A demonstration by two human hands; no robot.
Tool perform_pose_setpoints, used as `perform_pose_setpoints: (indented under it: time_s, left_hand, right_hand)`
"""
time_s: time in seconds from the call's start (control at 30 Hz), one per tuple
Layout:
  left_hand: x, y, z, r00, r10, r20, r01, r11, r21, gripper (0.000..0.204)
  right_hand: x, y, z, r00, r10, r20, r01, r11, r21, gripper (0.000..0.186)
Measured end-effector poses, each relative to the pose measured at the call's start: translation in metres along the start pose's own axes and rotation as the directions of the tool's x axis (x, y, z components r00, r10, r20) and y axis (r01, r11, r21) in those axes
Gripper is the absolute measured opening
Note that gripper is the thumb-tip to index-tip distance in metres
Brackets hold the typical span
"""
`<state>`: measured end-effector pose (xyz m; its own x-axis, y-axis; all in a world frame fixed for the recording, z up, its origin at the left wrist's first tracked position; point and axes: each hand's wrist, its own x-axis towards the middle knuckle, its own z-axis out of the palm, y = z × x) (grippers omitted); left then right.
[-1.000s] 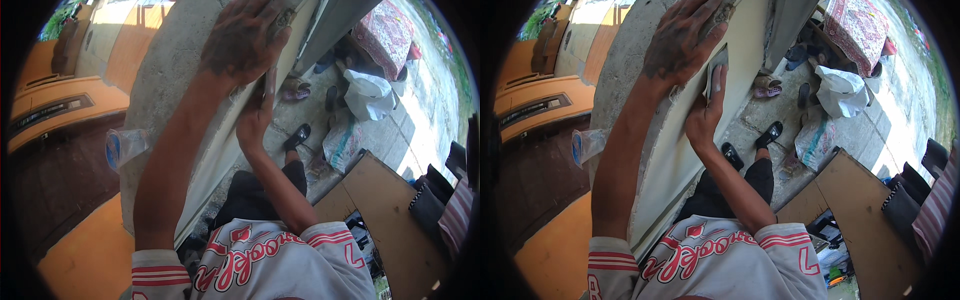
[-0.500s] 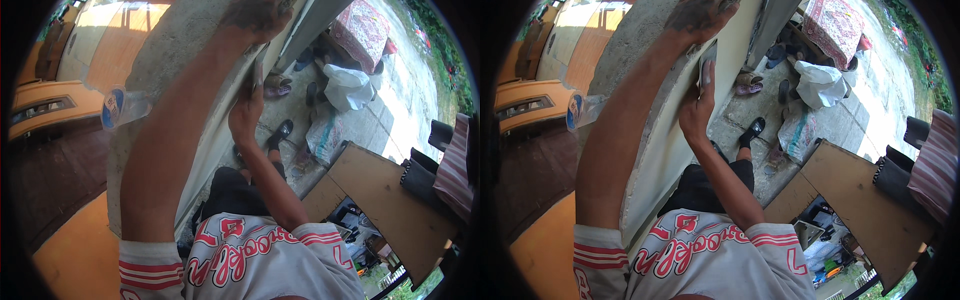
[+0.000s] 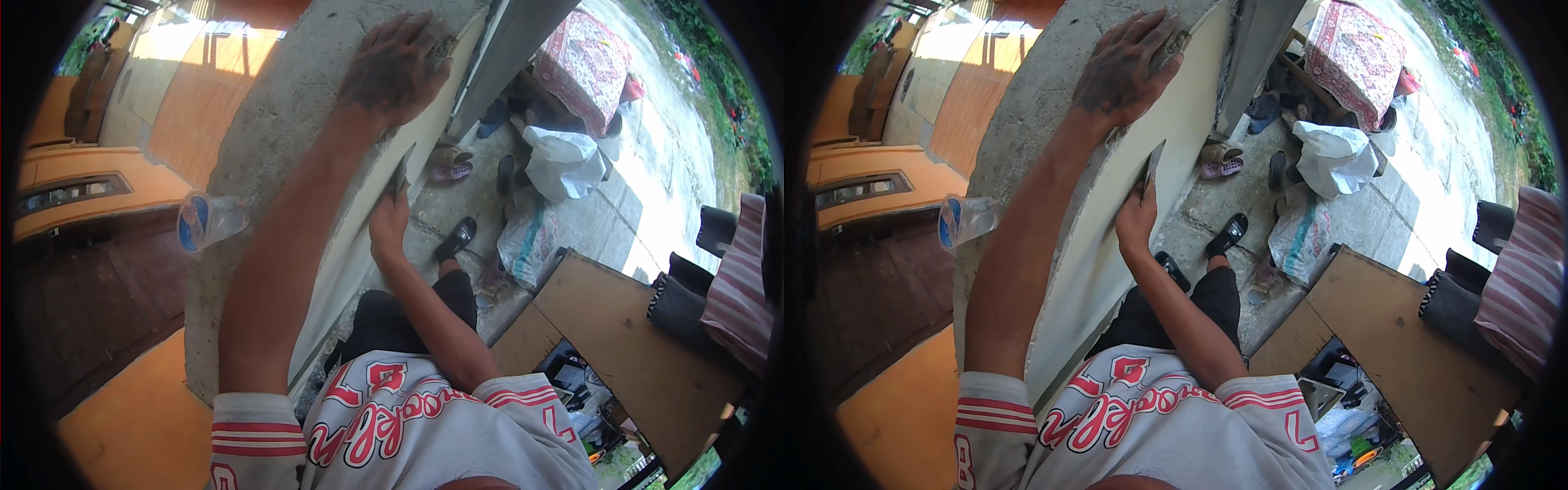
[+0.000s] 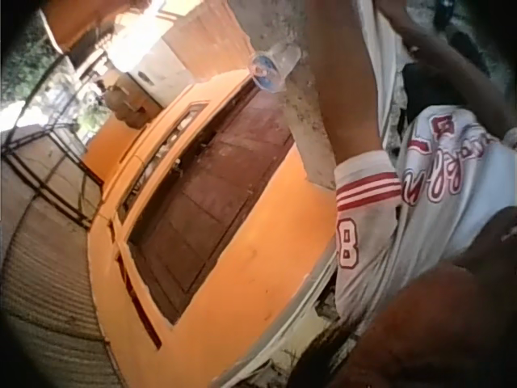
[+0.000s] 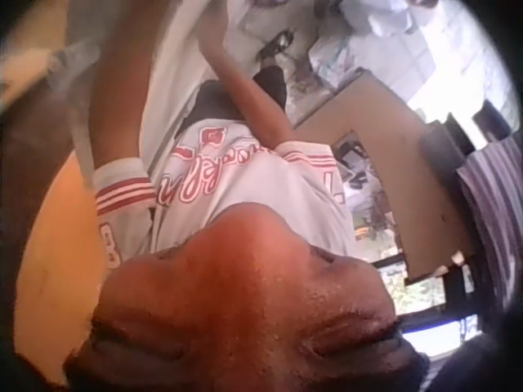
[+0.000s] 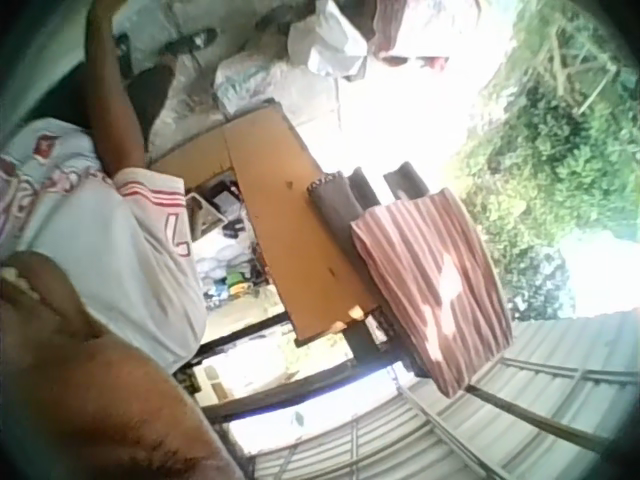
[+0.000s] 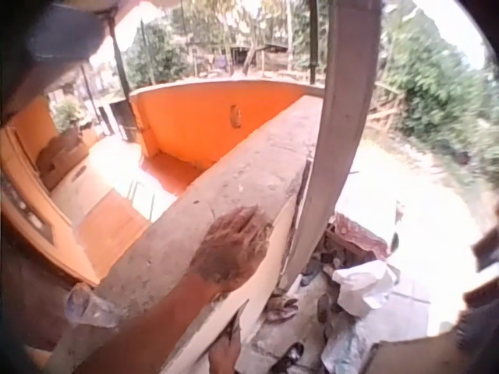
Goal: The person applies and smooths plaster onto a wall surface using a putty knife.
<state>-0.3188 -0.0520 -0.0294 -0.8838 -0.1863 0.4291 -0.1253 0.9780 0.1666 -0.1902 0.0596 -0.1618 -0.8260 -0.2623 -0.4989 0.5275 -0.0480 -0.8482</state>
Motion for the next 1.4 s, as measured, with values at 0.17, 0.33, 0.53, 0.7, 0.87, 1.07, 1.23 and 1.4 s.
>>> perform_pose_setpoints:
  time_s: [0.17, 0.33, 0.53, 0.7, 0.87, 1.07, 1.23, 1.4]
  left_hand:
    - [0.004, 0.0, -0.001, 0.997, -0.026, 0.078, 0.021, 0.998, 0.059, 0.056]
    - [0.007, 0.002, -0.004, 0.996, -0.016, 0.089, 0.011, 0.999, 0.052, 0.056]
    - [0.01, 0.008, -0.013, 0.987, -0.073, 0.146, 0.067, 0.997, 0.049, 0.057]
    - [0.009, 0.009, -0.013, 0.989, -0.107, 0.102, 0.105, 0.994, 0.026, 0.057]
    - [0.01, 0.008, -0.018, 0.988, -0.112, 0.106, 0.112, 0.994, 0.008, 0.055]
    - [0.005, 0.007, -0.013, 0.987, -0.117, 0.107, 0.113, 0.992, 0.049, 0.055]
    - [0.002, 0.006, -0.009, 0.989, -0.121, 0.084, 0.117, 0.992, 0.053, 0.057]
    - [0.007, 0.011, -0.015, 0.982, -0.167, 0.092, 0.164, 0.986, 0.044, 0.065]
  right_hand:
    - [0.095, -0.116, -0.002, 0.95, -0.288, 0.123, 0.261, 0.945, 0.196, 0.046]
    - [0.137, -0.145, -0.003, 0.816, -0.573, 0.078, 0.568, 0.819, 0.08, 0.045]
    - [0.152, -0.085, -0.012, 0.994, -0.045, 0.104, 0.03, 0.989, 0.146, 0.057]
    - [0.19, -0.119, -0.009, 0.984, -0.081, 0.156, 0.049, 0.979, 0.199, 0.042]
    - [0.161, -0.148, -0.009, 0.85, -0.51, 0.131, 0.52, 0.853, -0.052, 0.045]
    - [0.143, -0.089, -0.022, 0.947, -0.278, 0.159, 0.305, 0.935, -0.181, 0.048]
    - [0.189, -0.121, -0.03, 0.954, -0.001, 0.3, 0.092, 0.954, -0.287, 0.047]
    - [0.178, -0.135, -0.04, 0.85, -0.405, 0.338, 0.516, 0.772, -0.372, 0.046]
